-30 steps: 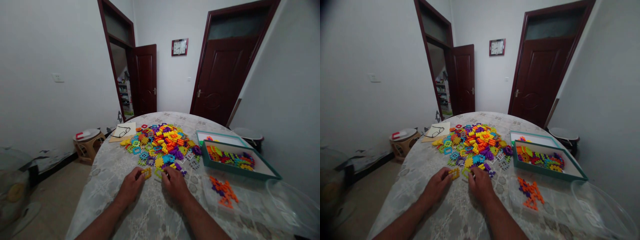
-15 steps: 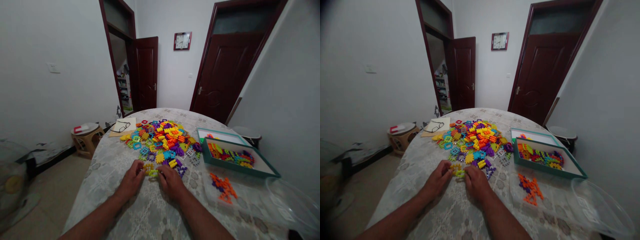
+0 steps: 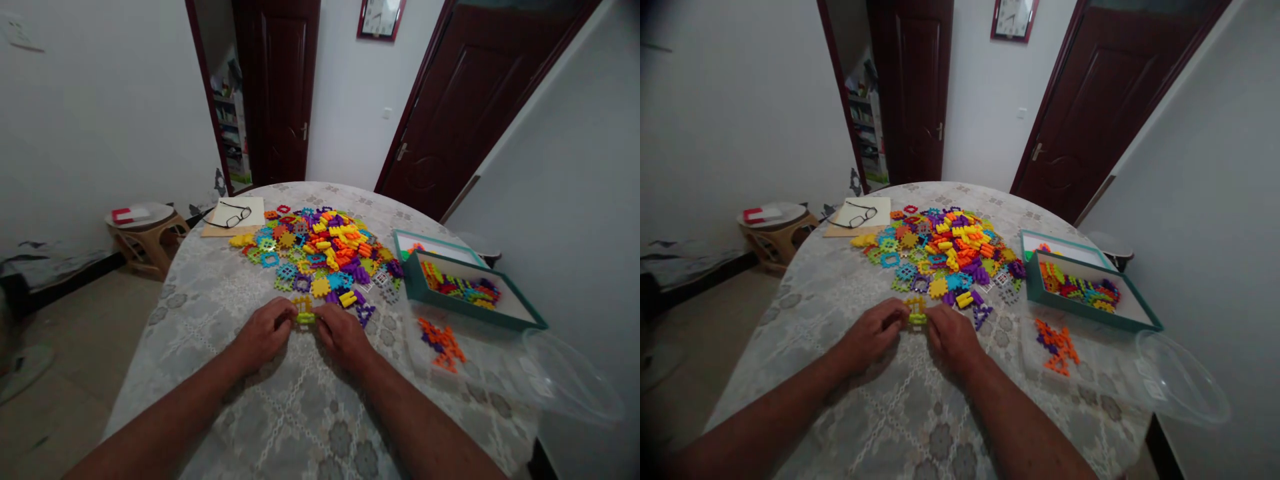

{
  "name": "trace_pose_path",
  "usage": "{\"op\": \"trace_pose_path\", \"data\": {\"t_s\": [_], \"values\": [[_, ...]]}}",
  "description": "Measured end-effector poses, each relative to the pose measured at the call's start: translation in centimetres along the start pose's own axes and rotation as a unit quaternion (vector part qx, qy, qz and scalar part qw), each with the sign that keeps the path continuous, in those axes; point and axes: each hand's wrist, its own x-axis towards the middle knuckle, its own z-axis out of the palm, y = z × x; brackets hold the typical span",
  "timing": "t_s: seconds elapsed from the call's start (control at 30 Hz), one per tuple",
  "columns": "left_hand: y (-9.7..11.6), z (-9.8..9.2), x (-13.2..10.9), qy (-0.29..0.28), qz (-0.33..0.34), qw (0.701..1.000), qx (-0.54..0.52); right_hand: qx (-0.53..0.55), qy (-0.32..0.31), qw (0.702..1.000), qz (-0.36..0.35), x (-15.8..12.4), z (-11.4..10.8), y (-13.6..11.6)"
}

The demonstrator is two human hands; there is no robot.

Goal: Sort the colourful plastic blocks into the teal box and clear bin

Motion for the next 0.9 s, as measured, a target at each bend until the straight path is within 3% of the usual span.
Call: {"op": "trace_pose_path", "data": {"t_s": [0.13,0.23,0.37,0.47,0.6,0.73,0.9], "values": [[-0.3,0.2,0.1,-0.004,-0.013,1.000,-0.007,0.008,-0.013,1.000,-0.004,0.0,-0.2,-0.4],[-0.4,0.4,0.2,-0.022,0.015,1.000,-0.009,0.022,-0.008,1.000,-0.020,0.2,-0.8,-0.9],[-0.3,0.3,0.4,-0.014,0.021,1.000,0.000,-0.032,0.083,0.996,0.008,0.5,-2.1,-0.5],[0.0,0.0,0.7,-0.019,0.026,0.999,-0.003,-0.126,0.119,0.983,0.065,0.4,-2.8,1.2],[0.6,-0.2,1.5,-0.055,0.067,0.996,-0.010,-0.205,0.099,0.966,0.119,-0.3,-2.9,4.1],[0.8,0.0,2.5,-0.073,0.097,0.993,-0.004,-0.240,0.128,0.949,0.157,-0.6,-3.0,5.3],[0.2,0.1,2.7,-0.094,0.078,0.992,0.010,-0.202,0.103,0.967,0.118,0.0,-2.8,4.7]]}}
